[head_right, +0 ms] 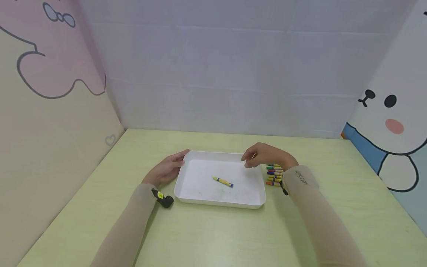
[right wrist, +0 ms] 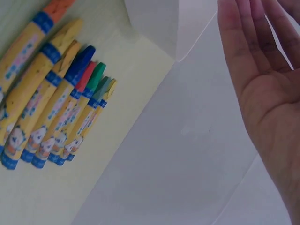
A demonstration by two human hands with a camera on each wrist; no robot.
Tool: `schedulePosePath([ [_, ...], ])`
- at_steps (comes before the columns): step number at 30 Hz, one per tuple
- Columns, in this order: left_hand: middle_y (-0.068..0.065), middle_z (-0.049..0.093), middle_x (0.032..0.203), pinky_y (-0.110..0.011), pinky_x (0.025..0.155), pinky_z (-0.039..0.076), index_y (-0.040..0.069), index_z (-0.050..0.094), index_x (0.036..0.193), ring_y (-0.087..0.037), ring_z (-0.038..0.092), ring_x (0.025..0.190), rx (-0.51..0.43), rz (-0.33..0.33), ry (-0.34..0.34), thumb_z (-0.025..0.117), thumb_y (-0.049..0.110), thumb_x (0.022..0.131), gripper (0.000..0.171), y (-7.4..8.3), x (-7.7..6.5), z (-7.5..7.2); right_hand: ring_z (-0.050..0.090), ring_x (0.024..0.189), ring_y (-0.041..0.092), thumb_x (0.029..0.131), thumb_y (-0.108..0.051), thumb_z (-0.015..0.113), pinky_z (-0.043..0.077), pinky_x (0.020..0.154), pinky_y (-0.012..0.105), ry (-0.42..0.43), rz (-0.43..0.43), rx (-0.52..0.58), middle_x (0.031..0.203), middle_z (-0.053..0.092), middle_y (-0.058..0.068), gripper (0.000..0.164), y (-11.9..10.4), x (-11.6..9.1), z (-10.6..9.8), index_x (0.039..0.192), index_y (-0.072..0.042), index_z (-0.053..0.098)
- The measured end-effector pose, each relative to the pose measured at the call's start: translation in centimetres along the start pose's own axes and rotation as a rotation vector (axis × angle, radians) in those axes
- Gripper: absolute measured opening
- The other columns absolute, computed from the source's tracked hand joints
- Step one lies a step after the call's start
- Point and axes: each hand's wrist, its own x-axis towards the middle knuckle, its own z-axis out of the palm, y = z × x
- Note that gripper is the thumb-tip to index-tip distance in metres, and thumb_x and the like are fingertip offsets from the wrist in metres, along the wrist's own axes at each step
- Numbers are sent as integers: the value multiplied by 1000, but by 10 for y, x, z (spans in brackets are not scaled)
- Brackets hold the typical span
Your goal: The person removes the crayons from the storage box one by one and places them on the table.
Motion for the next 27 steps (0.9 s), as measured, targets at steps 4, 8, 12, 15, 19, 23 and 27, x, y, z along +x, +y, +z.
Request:
schedulePosePath([
  [4,-7,6,163,-40,121,15,7,15,155,-25,11,149,3,7,-11,33,-7,100,59,0,0,0,61,89,16,88,-21,68,54,82,35,-44,3,18,99,68,4,35,-9,10,5,118,-2,66],
  [8,-6,6,163,-40,121,15,7,15,155,-24,11,149,2,1,-8,33,-7,100,59,1,0,1,62,88,19,87,-18,68,55,82,32,-86,21,57,97,67,5,35,-13,20,10,118,-2,65],
  [12,-5,7,163,-40,121,17,8,16,155,-23,13,148,4,-7,6,33,-6,101,59,0,1,1,64,88,23,86,-14,68,56,82,32,-115,26,112,95,66,6,34,-17,29,16,117,-1,66],
  [15,-5,6,163,-40,121,16,9,16,155,-23,12,149,7,-7,4,34,-6,101,59,1,1,1,65,87,23,84,-11,67,56,83,33,-131,35,139,94,66,6,31,-22,33,22,114,-1,66],
  [19,-5,2,163,-41,121,15,8,14,155,-24,9,149,10,5,-25,32,-6,101,59,0,0,1,64,84,18,84,-8,67,56,81,31,-153,46,118,94,64,7,28,-27,40,29,112,-2,67],
  [23,-4,-2,163,-41,121,15,8,12,155,-25,7,149,20,10,-41,31,-6,101,59,0,0,0,64,82,16,84,-8,67,56,79,31,-173,48,91,93,63,6,26,-30,45,34,109,-5,68],
  [27,-5,0,163,-41,121,15,7,11,155,-25,7,149,16,8,-31,31,-6,101,59,0,0,0,63,80,16,82,-6,68,56,78,30,-189,69,89,91,62,5,24,-32,50,40,106,-7,69],
])
